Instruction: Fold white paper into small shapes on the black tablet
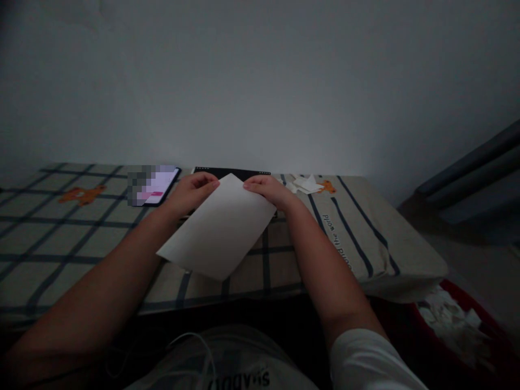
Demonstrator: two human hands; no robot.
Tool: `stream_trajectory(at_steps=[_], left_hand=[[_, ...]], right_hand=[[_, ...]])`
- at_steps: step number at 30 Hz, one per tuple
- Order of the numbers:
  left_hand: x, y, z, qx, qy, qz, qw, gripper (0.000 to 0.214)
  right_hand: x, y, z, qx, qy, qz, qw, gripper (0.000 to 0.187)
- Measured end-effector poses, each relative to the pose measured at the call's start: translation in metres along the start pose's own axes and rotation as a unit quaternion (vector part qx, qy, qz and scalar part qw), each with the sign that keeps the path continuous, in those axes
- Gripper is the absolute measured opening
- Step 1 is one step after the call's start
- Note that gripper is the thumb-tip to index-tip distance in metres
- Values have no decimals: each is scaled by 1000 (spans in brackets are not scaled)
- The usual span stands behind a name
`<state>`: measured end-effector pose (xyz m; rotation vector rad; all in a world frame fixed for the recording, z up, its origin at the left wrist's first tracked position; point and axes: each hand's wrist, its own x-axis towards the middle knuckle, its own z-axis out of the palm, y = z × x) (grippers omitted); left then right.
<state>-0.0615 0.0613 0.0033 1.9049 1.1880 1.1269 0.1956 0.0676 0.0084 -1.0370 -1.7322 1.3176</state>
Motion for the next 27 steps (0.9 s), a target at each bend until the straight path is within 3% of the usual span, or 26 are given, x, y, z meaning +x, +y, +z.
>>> stream_trajectory(at_steps=[6,13,19,27], left_hand=[[1,-2,-9,58,-46,9,997,30],[2,-16,-7,207,-100,84,970,26],[0,-10,6,179,-112,87,974,39],[1,-13,5,145,-107,44,983,39]], right_hand=[[-2,1,-9,-126,-42,-5,991,29],[4,7,7,-329,-46,-21,943,18],[4,2,16,-355,-35,-56,932,23],[3,1,15,-360,-19,-79,929,26]])
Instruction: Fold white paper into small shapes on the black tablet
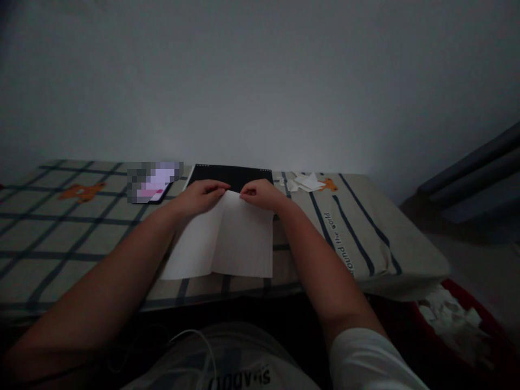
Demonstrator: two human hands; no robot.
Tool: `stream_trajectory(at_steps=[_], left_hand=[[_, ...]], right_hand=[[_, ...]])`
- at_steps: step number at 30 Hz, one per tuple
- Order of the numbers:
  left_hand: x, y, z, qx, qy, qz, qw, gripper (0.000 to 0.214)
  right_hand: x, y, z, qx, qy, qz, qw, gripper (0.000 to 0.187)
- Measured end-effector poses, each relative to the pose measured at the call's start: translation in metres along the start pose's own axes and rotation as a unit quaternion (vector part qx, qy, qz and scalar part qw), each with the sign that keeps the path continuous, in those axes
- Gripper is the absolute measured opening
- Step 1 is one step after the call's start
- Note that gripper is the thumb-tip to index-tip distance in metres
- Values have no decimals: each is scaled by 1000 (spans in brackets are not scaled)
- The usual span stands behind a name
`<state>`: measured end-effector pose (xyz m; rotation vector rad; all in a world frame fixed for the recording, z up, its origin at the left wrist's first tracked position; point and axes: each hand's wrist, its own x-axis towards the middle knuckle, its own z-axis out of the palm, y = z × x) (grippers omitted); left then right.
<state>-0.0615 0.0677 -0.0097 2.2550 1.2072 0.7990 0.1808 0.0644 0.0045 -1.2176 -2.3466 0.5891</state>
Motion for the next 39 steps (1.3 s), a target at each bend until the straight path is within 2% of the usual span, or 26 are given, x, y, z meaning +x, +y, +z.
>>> stream_trajectory(at_steps=[6,11,15,27,39], left_hand=[[-1,3,0,4,-29,9,1000,30],[-1,4,6,-3,-35,19,999,31],[-1,2,10,-13,-38,17,999,30],[-4,7,14,-68,2,-7,998,25],[-3,5,12,-91,-32,-21,995,26]], right_hand=[[-1,2,2,30,-26,2,999,27],[3,2,14,80,-12,-10,997,32],[7,4,20,105,-4,6,994,30],[6,1,19,184,2,10,983,25],[6,-1,19,194,-2,21,981,26]])
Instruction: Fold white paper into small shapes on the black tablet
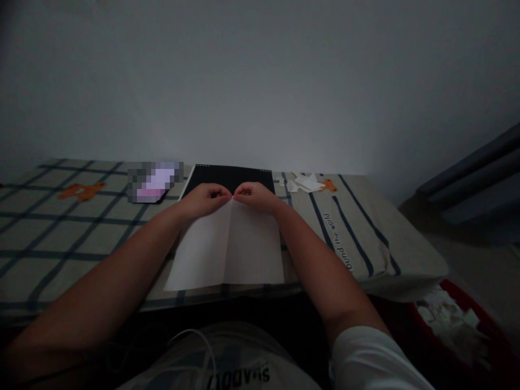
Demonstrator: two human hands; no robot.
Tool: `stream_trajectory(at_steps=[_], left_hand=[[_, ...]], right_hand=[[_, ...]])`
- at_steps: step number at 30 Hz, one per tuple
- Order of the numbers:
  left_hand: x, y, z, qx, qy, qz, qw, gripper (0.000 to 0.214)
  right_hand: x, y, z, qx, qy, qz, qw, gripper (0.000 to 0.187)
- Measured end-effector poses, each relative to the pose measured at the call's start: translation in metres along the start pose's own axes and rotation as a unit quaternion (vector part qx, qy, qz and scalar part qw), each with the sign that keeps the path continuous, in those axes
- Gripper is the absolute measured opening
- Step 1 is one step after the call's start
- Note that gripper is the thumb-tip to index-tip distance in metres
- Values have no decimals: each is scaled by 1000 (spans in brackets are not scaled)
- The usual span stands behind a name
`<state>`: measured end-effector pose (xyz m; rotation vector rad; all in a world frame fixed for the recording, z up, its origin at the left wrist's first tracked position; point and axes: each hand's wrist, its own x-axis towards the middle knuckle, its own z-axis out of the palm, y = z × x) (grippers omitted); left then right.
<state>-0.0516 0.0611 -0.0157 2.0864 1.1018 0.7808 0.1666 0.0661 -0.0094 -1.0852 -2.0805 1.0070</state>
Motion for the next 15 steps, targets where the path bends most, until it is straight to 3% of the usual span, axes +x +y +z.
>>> stream_trajectory(at_steps=[15], left_hand=[[-1,3,2,-12,1,0,1000,22]], right_hand=[[-1,-2,-1,15,-15,9,1000,24]])
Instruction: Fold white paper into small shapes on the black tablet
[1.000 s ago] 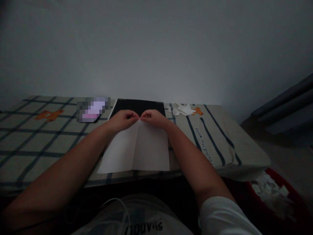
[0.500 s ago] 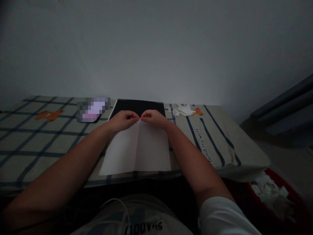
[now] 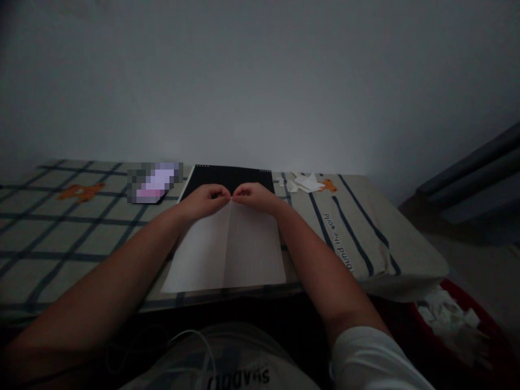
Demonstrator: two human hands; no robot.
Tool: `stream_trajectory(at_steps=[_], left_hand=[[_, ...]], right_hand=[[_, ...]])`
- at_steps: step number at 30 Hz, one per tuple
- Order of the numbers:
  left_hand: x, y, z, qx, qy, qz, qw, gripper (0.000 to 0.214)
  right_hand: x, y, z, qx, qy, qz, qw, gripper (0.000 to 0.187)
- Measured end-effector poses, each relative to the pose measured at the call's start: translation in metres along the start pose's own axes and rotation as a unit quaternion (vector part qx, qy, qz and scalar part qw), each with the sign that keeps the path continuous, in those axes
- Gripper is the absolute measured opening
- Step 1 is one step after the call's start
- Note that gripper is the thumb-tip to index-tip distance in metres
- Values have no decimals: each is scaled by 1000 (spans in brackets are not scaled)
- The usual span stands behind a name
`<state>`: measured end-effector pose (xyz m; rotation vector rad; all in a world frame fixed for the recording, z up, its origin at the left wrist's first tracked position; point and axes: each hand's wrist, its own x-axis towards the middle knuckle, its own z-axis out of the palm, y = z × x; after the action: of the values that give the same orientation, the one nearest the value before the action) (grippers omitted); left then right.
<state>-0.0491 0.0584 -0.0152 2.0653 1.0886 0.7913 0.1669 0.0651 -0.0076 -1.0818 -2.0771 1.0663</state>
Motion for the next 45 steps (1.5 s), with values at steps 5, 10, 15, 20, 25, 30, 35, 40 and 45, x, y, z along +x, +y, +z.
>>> stream_trajectory(at_steps=[5,10,15,20,25,30,35,40,45], left_hand=[[-1,2,-1,-11,-2,1,1000,23],[-1,2,-2,-21,-7,-4,1000,24],[-2,2,-3,-23,-9,4,1000,26],[-2,4,-2,-22,0,-5,1000,26],[-2,3,-3,-16,0,-4,1000,25],[-1,3,-2,-14,-8,2,1000,23],[1,2,0,-11,-9,7,1000,21],[2,1,2,-14,-7,17,1000,18],[1,1,3,-19,7,17,1000,18]], right_hand=[[-1,-2,0,19,-3,-4,1000,24],[-3,-4,-2,30,-8,-1,1000,24],[-3,-3,-3,33,-2,-4,999,20],[-2,-3,-1,44,2,10,999,22],[-3,-5,-1,42,-2,10,999,23],[-2,-4,0,38,-5,-1,999,23],[0,0,2,28,-8,-10,1000,25],[2,2,5,19,-6,-22,1000,25],[3,3,7,-3,12,-37,999,21]])
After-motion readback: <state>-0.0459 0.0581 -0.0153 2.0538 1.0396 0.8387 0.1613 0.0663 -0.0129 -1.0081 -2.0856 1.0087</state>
